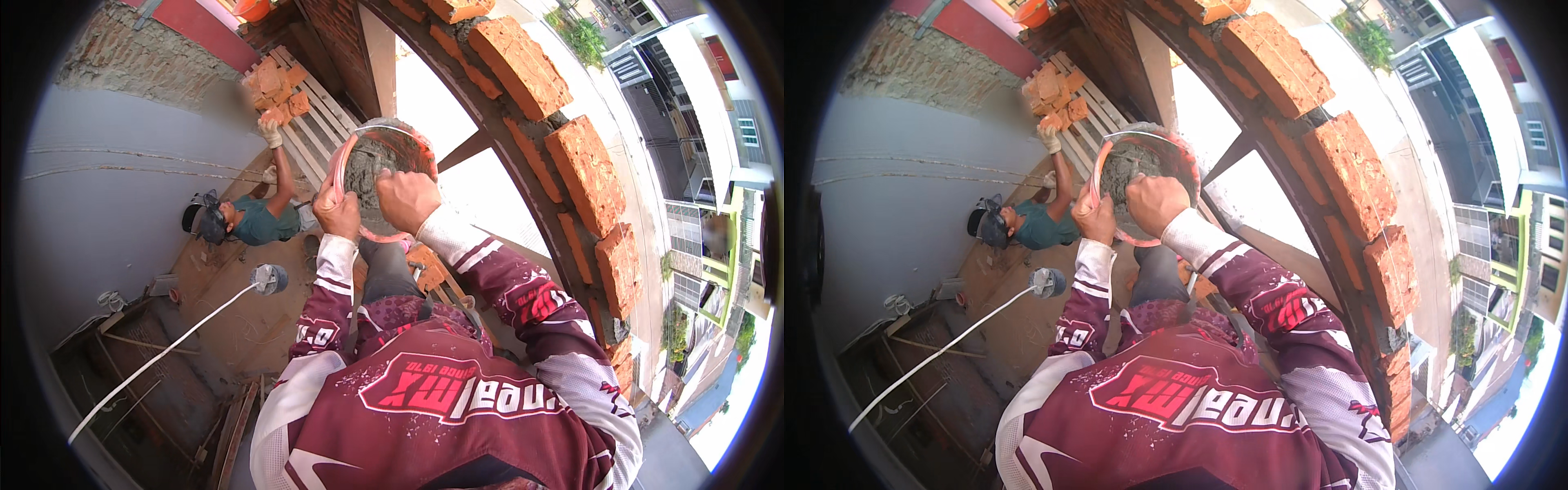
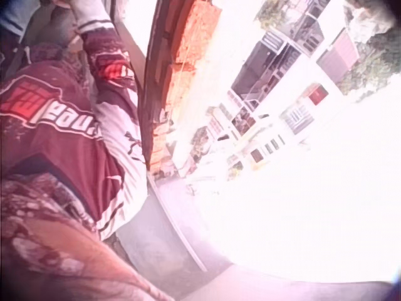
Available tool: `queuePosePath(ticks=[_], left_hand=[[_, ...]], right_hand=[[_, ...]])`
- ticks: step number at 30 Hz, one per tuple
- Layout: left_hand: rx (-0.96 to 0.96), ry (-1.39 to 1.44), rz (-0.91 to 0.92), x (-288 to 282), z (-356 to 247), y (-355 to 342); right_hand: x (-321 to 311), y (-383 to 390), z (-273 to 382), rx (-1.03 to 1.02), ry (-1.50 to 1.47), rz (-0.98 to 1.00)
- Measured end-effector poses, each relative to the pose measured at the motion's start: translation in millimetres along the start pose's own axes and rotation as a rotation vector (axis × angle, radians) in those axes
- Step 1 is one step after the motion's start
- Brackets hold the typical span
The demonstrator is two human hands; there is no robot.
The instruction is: The person lays red bricks onto a partially built wall using a trowel to apply mortar and a hammer to tap bricks into alignment. The person repeatedly scoops mortar from a bucket, spreads it on the wall, places bricks, and adjusts them with the hammer.
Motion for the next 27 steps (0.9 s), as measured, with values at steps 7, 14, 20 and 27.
queuePosePath(ticks=[7,14,20,27], left_hand=[[0.150,0.180,0.009,-5.0,-70.3,-6.5],[0.163,0.165,0.075,-9.6,-108.0,-16.5],[0.471,0.100,0.054,-2.7,-134.8,-4.8],[0.581,0.029,0.050,1.6,-165.3,10.2]], right_hand=[[-46.9,87.2,-33.6,0.092,0.029,-0.286],[-17.9,116.5,-32.7,0.118,-0.086,-0.090],[-35.0,118.3,-28.9,0.127,0.011,-0.165],[-52.4,147.1,-27.7,0.218,0.208,-0.584]])
Point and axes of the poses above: each hand's wrist, its own y-axis away from the middle knuckle, its own x-axis out of the palm, z = x × y, the point moved 4 cm from there along -y, towards the middle knuckle, and after that the axes turned 1 degree about -x, right-handed, at the moved point
